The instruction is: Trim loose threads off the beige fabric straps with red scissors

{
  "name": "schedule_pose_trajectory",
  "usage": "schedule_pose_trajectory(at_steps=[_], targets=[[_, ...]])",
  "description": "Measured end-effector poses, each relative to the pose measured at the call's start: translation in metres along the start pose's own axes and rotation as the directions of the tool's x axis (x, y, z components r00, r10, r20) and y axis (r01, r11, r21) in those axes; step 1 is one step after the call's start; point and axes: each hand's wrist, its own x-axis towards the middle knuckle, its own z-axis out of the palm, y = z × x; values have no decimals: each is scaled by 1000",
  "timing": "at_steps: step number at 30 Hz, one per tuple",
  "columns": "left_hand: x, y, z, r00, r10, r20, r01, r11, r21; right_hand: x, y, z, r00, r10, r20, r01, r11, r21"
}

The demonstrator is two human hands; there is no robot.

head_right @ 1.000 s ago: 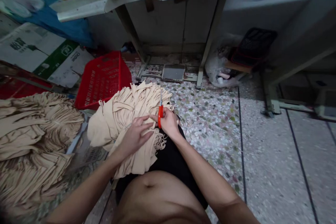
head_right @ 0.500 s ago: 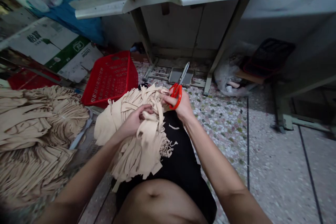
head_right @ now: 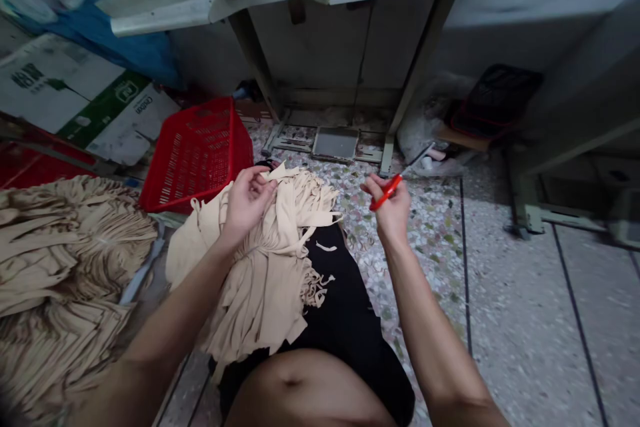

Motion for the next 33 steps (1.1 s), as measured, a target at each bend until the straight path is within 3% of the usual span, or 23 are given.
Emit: schedule_pose_trajectory(at_steps=[2,4,6,8,10,13,15,18,21,28,30,33], targets=[[-21,15,-4,989,145,26,-148,977,152,-15,-7,-21,999,33,24,-30,993,-110],[-45,23,-5,932,152,328,-225,954,197,-40,-14,-31,980,140,141,-105,968,-228],[-66,22,-2,827,64,558,-242,938,250,-68,-17,-28,881,336,332,-214,911,-352],[-81,17,3,775,-13,632,-241,918,315,-91,-15,-14,762,443,472,-248,873,-419],[-92,12,5,758,-15,652,-252,916,313,-107,-10,3,727,436,531,-243,886,-394],[-99,14,2,727,95,680,-272,949,159,-116,-8,24,764,353,540,-269,935,-231],[-100,16,-3,757,141,638,-230,971,58,-115,-14,30,777,324,541,-295,945,-141],[-99,15,-8,828,60,558,-55,998,-25,-106,-32,32,799,274,535,-297,954,-45],[-97,5,-4,836,-19,548,48,998,-39,-94,-46,28,833,221,507,-266,964,17],[-89,-2,8,785,7,619,-243,923,299,-94,-36,2,830,283,480,-251,959,-132],[-90,3,6,783,-11,622,-236,920,314,-102,-27,-9,829,312,464,-226,946,-232],[-97,11,2,775,-131,618,-136,920,366,-114,-12,-26,803,377,462,-212,905,-369]])
